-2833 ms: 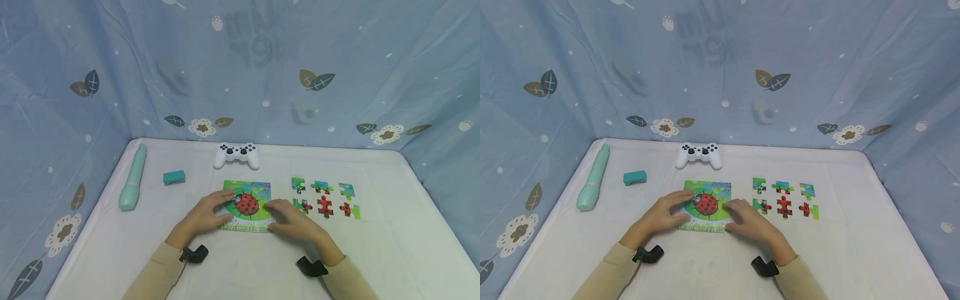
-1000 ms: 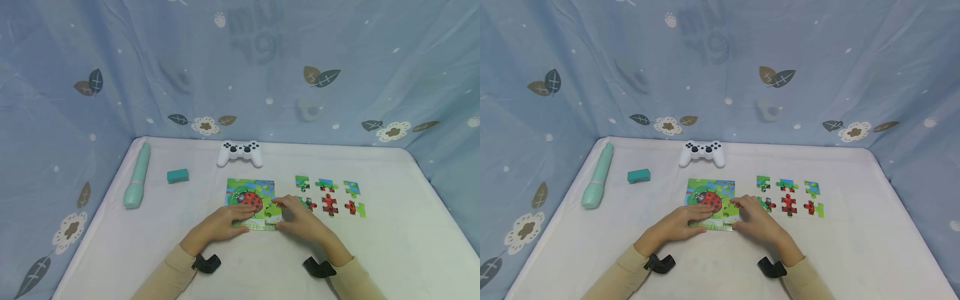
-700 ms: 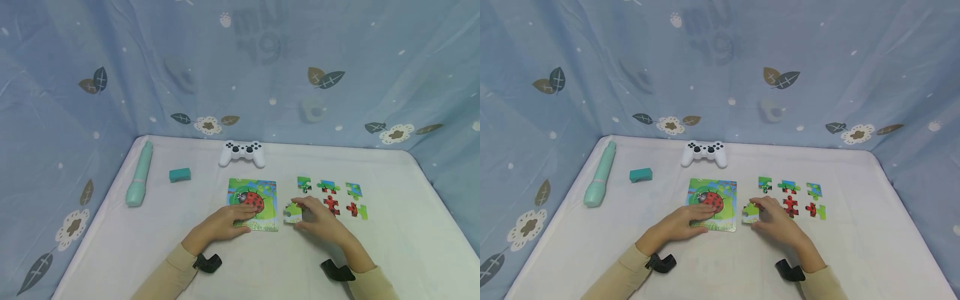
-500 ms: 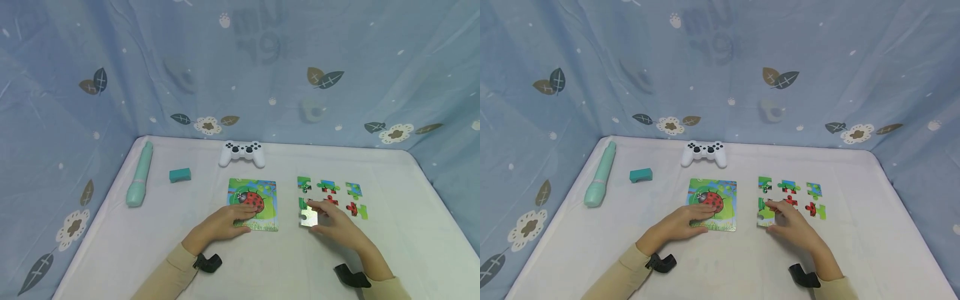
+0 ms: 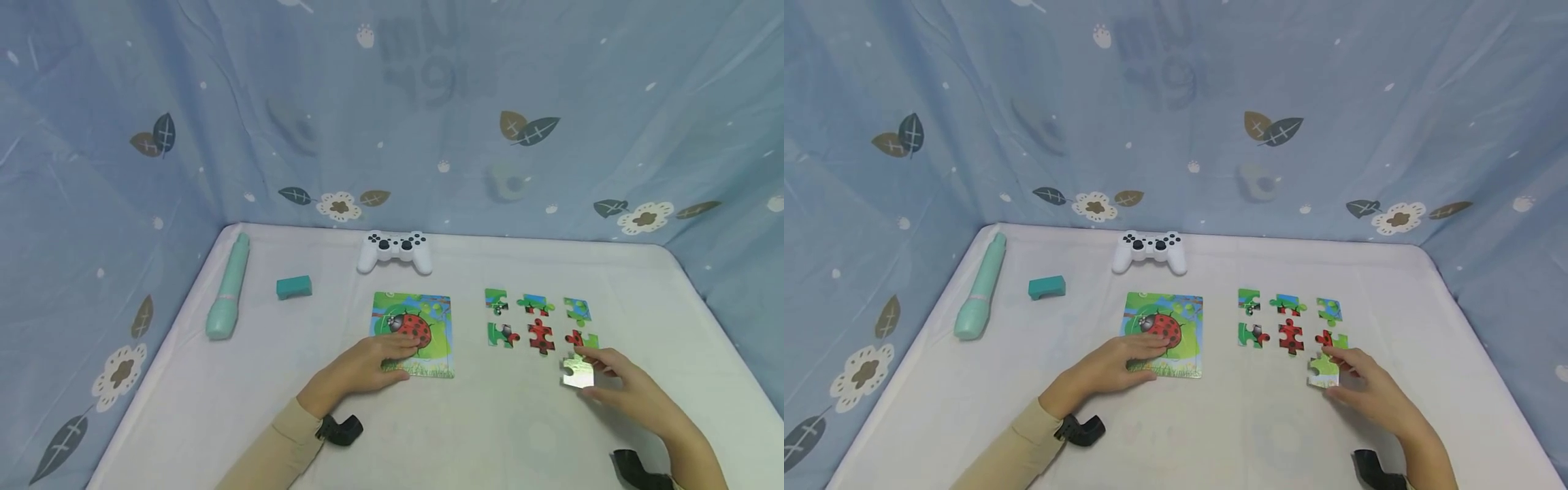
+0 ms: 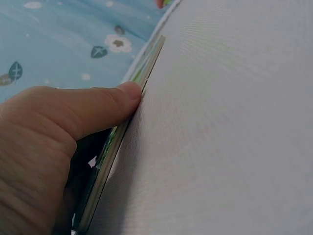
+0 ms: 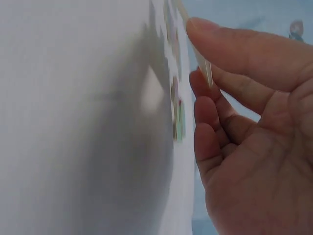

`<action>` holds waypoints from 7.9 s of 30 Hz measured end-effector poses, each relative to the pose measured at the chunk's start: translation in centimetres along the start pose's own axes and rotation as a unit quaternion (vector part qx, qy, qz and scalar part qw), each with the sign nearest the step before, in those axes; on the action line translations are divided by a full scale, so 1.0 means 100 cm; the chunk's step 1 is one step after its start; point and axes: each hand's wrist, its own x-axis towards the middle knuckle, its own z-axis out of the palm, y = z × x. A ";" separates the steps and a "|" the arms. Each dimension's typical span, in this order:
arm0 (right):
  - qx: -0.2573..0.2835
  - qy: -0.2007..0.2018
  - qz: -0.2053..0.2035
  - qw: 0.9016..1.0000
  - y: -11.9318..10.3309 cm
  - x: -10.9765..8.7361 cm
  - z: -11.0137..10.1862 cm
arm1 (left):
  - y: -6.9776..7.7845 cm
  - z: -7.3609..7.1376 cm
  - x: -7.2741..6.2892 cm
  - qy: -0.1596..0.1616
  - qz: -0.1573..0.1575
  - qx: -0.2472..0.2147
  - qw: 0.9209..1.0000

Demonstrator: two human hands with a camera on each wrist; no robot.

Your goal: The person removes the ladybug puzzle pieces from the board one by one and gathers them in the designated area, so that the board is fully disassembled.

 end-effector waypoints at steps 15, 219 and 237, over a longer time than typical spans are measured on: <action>-0.001 -0.038 0.024 0.999 0.021 -0.018 -0.005 | 0.002 -0.001 0.000 0.006 0.005 -0.006 1.000; 0.031 -0.132 -0.148 0.980 -0.188 0.130 0.152 | -0.030 -0.019 -0.034 0.057 -0.107 0.025 0.992; 0.099 -0.105 -0.134 0.980 -0.185 0.128 0.165 | -0.029 -0.019 -0.032 0.060 -0.108 0.018 0.992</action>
